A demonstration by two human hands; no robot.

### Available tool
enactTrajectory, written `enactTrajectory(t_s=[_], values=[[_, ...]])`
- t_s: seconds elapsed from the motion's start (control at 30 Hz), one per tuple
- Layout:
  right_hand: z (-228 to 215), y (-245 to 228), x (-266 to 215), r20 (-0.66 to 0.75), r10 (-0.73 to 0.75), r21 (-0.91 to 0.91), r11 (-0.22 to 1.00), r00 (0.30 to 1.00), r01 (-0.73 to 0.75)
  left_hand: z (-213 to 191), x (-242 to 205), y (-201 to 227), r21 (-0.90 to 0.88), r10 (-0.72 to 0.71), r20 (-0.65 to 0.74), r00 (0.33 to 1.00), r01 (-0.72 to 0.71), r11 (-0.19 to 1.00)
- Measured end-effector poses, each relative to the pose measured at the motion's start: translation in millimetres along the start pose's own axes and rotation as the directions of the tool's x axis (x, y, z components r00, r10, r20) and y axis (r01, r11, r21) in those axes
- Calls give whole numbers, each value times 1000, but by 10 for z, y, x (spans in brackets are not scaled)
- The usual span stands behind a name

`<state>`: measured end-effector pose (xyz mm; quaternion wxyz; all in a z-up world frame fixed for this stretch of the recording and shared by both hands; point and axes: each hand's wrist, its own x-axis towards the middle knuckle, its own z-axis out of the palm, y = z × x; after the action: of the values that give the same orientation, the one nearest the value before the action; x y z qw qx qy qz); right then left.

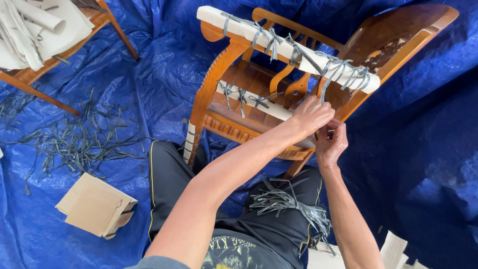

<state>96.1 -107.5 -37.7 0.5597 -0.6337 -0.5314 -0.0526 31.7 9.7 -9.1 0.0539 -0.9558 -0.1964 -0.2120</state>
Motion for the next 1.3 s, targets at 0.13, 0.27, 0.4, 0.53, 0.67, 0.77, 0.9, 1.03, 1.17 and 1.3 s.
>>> enactTrajectory(t_s=[0.13,0.27,0.4,0.53,0.67,0.77,0.9,1.03,1.17,1.3], values=[[-21,-44,22,7,-29,-16,999,1000,29,-32,54,70,94,-33,79,996,26,995],[-43,-93,-114,-51,-93,-65,994,994,90,-89,71,119,114,-81,89,993,70,991],[-38,-54,-260,-2,59,-47,997,998,-59,-97,47,110,88,-101,143,985,89,992],[-130,-274,-447,-17,248,-20,968,969,-249,-108,-65,64,81,-79,102,992,71,994],[-266,-261,-1109,35,205,-133,971,978,-199,-452,-523,105,129,3,-119,993,13,992],[-409,-258,-1589,278,136,-202,976,951,-80,-848,-1180,177,-264,-134,-315,939,49,963],[-570,-184,-2058,597,228,-399,916,769,38,-838,-2350,293,-540,-437,-241,867,254,802],[-647,-533,-1972,628,343,-539,839,698,73,-609,-3559,451,-625,-729,32,684,582,519],[-776,-561,-2082,631,263,-479,872,730,100,-255,-4108,480,-652,-846,159,508,698,297],[-833,-516,-2166,690,219,-389,916,690,98,-169,-4147,471,-701,-871,259,418,701,128]])
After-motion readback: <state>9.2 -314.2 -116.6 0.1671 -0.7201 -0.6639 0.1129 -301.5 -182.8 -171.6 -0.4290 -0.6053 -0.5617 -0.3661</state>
